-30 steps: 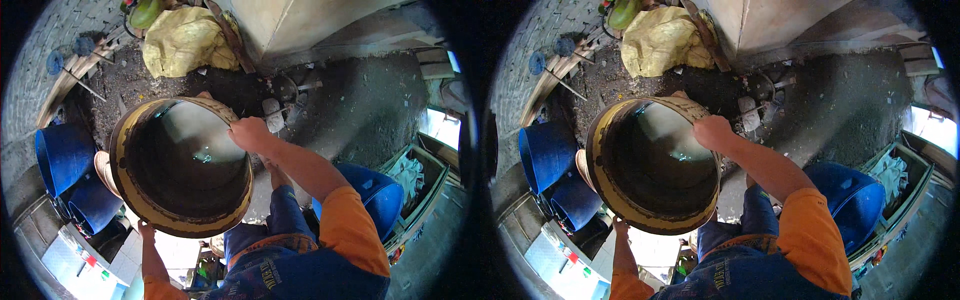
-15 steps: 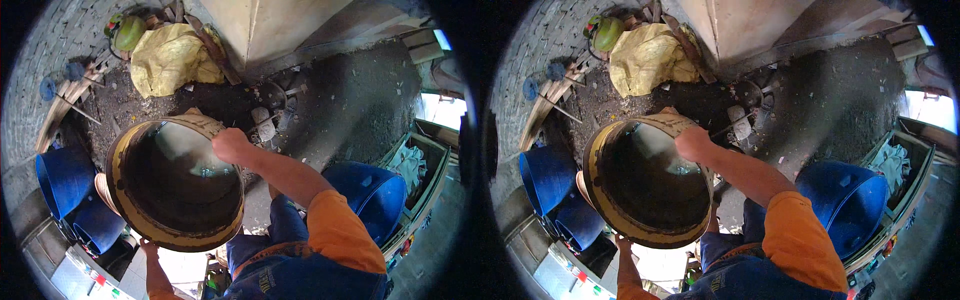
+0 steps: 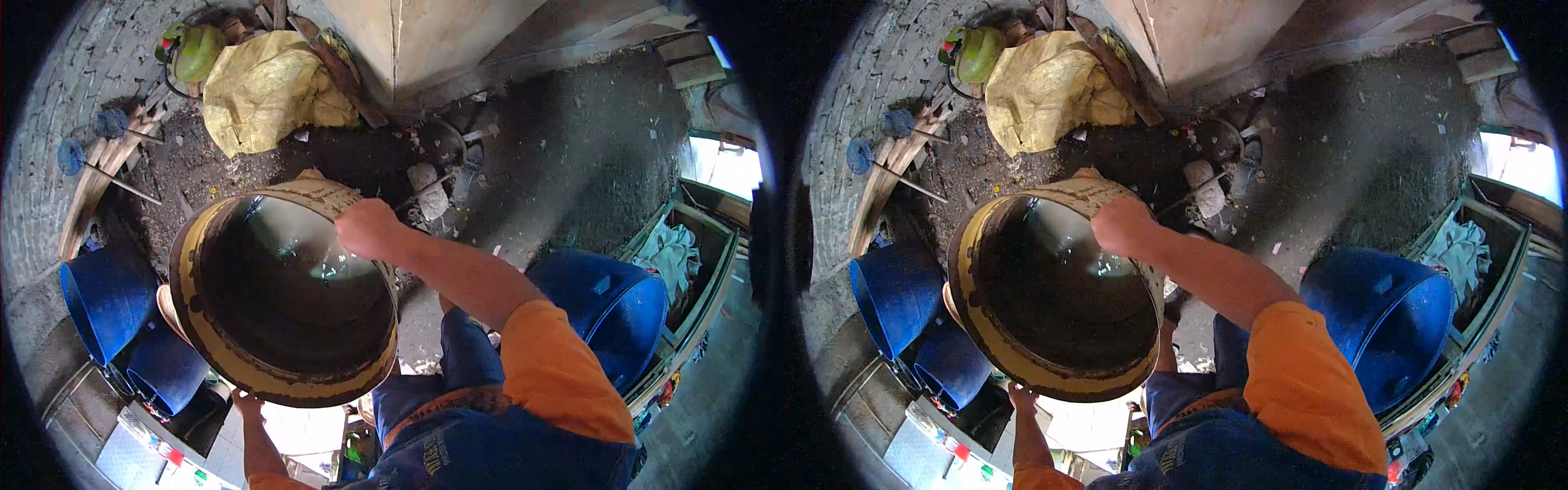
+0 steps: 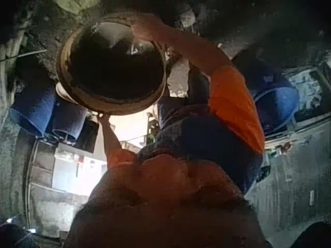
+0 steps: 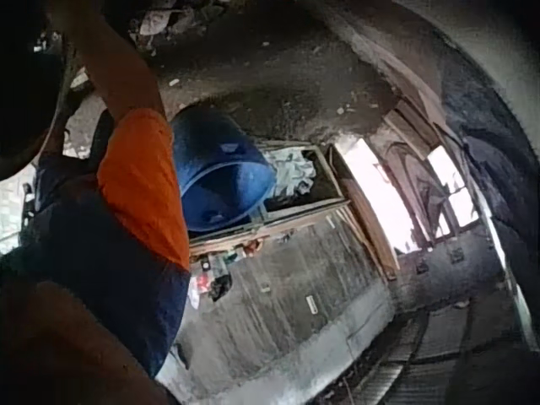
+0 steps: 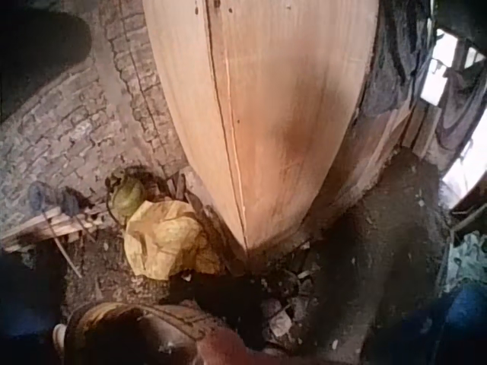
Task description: The person fills a large barrel with water by dipping a bucket into a smaller container of water and pouring it into the barrel multiple times.
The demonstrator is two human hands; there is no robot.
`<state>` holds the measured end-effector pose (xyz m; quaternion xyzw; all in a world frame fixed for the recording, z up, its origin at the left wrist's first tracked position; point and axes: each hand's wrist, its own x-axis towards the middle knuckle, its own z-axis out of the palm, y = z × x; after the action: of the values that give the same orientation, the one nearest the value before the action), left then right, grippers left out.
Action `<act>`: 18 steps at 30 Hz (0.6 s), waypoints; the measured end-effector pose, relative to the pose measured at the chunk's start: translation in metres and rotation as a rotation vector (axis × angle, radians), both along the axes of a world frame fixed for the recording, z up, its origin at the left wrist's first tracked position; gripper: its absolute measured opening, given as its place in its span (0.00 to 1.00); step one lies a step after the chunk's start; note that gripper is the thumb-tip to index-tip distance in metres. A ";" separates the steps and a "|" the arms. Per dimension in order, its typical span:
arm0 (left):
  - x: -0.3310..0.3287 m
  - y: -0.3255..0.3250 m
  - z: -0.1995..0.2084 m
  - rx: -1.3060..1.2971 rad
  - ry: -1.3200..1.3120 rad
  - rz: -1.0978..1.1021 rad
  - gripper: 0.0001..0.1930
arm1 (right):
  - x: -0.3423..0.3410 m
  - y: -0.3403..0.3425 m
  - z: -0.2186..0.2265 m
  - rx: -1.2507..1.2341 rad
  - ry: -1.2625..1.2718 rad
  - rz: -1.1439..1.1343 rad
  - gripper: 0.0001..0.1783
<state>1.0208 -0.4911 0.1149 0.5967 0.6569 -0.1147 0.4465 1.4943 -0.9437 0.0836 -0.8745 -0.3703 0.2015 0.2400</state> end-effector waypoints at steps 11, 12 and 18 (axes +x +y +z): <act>0.023 0.044 -0.002 -0.177 -0.056 0.247 0.12 | 0.023 0.011 0.023 -0.128 0.169 0.018 0.12; 0.003 0.057 0.003 -0.331 -0.192 0.319 0.13 | 0.024 0.014 0.022 -0.051 0.124 0.027 0.11; 0.034 0.015 -0.026 0.054 -0.103 0.356 0.17 | 0.011 0.011 0.017 0.054 -0.038 0.047 0.08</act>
<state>1.0548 -0.4763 0.0894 0.4879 0.7313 0.0144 0.4764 1.5049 -0.9329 0.1005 -0.8624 -0.4005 0.1805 0.2517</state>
